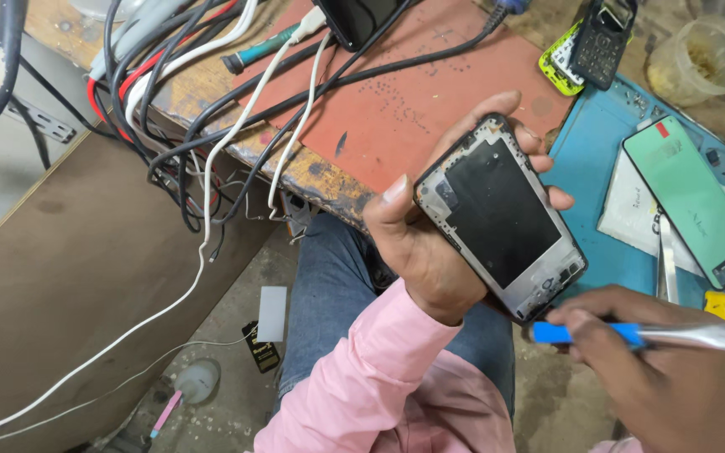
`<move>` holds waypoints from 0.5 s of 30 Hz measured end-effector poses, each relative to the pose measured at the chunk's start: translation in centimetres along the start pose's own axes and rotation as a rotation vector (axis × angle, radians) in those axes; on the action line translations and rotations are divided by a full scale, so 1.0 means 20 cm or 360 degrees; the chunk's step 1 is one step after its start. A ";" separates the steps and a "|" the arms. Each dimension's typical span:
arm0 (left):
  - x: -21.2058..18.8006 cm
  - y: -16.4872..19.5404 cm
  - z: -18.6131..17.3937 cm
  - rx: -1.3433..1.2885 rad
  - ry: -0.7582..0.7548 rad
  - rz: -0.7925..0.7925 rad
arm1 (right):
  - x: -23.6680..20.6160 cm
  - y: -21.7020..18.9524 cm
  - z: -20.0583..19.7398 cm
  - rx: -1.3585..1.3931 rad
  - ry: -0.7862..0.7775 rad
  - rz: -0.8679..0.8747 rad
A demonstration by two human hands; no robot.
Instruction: The person cleans the interior of a disassembled smartphone using a blue-handled tool and tweezers, then applies adhesive tape to a replacement screen assembly. The person handles the phone frame, screen, and tape while working at a cluttered electronics repair bench.
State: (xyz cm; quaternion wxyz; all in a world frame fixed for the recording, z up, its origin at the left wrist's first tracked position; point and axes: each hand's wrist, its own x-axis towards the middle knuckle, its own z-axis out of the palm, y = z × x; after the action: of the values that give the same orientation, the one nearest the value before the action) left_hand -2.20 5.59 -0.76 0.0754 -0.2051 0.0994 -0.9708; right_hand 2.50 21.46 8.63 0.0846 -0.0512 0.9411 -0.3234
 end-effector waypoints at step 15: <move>-0.05 0.01 0.00 0.0403 0.0149 0.0028 | 0.13 -0.35 0.24 0.0813 0.0620 -0.0727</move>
State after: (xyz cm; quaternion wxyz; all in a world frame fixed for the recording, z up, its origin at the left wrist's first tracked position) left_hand -1.29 5.63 -1.14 0.1046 -0.1474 -0.0187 -0.9833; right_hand 1.16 12.63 8.95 -0.1596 -0.1743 0.7931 -0.5614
